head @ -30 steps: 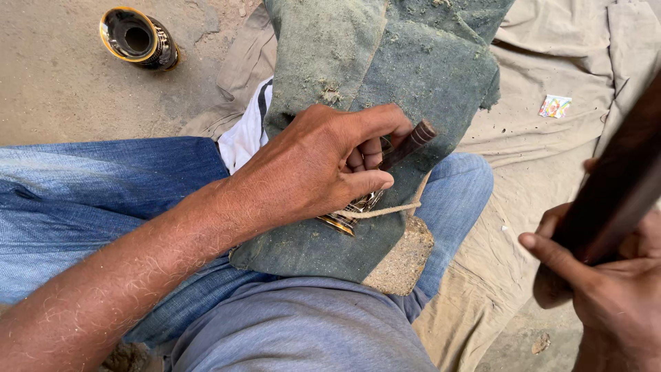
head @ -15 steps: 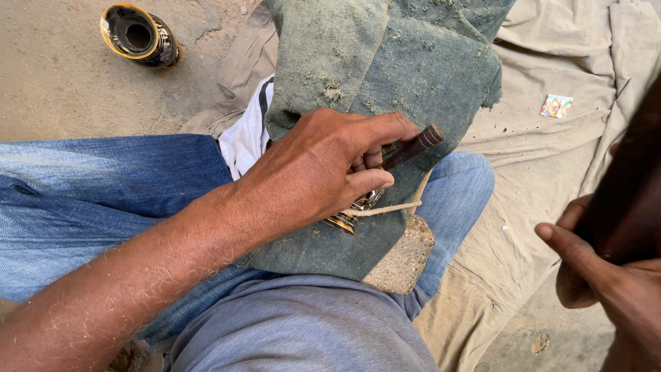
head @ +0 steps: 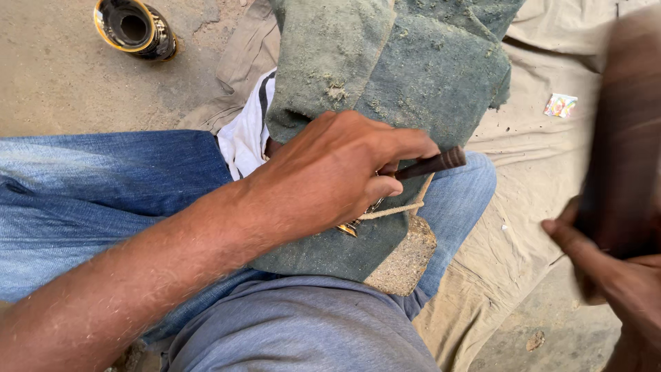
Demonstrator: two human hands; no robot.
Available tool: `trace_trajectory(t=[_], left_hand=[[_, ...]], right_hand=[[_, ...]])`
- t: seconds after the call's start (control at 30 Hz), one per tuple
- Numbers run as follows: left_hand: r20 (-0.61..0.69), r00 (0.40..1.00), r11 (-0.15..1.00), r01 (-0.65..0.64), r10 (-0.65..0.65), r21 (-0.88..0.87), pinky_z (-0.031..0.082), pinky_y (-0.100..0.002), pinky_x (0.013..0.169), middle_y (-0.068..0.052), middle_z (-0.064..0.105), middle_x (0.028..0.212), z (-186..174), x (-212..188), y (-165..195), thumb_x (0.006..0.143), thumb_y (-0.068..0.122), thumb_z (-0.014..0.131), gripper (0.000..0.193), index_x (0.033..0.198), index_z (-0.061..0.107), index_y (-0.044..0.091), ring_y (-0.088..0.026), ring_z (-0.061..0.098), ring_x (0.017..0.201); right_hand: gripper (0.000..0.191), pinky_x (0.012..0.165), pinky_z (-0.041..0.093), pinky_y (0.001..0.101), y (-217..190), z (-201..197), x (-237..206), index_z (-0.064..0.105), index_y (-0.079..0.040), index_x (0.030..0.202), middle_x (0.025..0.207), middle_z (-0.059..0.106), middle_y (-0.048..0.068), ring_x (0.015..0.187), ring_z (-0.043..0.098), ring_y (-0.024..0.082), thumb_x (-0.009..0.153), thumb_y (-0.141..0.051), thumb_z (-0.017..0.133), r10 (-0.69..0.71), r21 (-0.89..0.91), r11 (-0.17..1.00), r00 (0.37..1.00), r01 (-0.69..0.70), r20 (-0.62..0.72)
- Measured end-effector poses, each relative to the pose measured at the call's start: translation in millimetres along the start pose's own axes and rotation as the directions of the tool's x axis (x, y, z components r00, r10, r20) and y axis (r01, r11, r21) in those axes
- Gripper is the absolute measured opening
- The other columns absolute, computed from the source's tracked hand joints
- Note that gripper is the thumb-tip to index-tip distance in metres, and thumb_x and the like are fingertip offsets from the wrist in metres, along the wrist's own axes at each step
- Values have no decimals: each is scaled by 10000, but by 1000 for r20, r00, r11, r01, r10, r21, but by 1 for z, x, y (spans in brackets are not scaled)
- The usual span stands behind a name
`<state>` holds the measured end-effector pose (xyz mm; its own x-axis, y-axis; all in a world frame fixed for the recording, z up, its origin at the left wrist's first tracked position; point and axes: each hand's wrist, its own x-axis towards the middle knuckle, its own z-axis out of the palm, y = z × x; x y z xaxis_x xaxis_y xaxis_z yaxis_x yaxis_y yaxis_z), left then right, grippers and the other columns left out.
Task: The person is hammering a small metal object using a hammer and a chisel. The object is placed on a cloth on the person's lap, and the person repeatedly strikes the chisel with the hammer to shape the metal.
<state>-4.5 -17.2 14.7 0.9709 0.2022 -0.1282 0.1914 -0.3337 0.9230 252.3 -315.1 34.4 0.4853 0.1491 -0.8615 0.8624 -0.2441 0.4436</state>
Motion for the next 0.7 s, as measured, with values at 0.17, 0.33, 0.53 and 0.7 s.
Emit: trace_trajectory(t=[0.17,0.33,0.53,0.7], left_hand=[[-123,975,982,-178,185,67,586,-392,754,-74,769,975,-3,-1,1,859,106,798,419,1253,653,95,-226,751,854],[-123,992,996,2,-14,-94,569,-305,578,-28,696,794,-2,-14,-2,896,155,798,429,1296,643,139,-136,706,678],[-181,980,997,-81,79,-4,559,-339,612,-36,702,840,5,-18,-11,901,154,805,462,1320,613,120,-161,699,725],[-163,984,997,-71,73,15,564,-362,614,-39,701,833,6,-18,-15,888,163,809,481,1325,611,133,-187,706,733]], right_hand=[[445,619,565,255,-14,7,-14,529,-206,1412,776,702,39,642,674,145,1000,-276,683,13,633,663,839,401,-545],[292,504,485,289,-20,17,-19,566,-116,1243,683,639,91,519,598,189,1017,-259,683,350,854,94,786,511,-509],[242,367,389,329,1,27,-2,612,-8,1041,571,564,154,372,507,242,1037,-239,684,118,695,692,919,195,-376],[356,253,310,362,-5,10,-6,649,83,873,477,501,207,249,431,286,1054,-222,684,289,897,421,918,131,-270]])
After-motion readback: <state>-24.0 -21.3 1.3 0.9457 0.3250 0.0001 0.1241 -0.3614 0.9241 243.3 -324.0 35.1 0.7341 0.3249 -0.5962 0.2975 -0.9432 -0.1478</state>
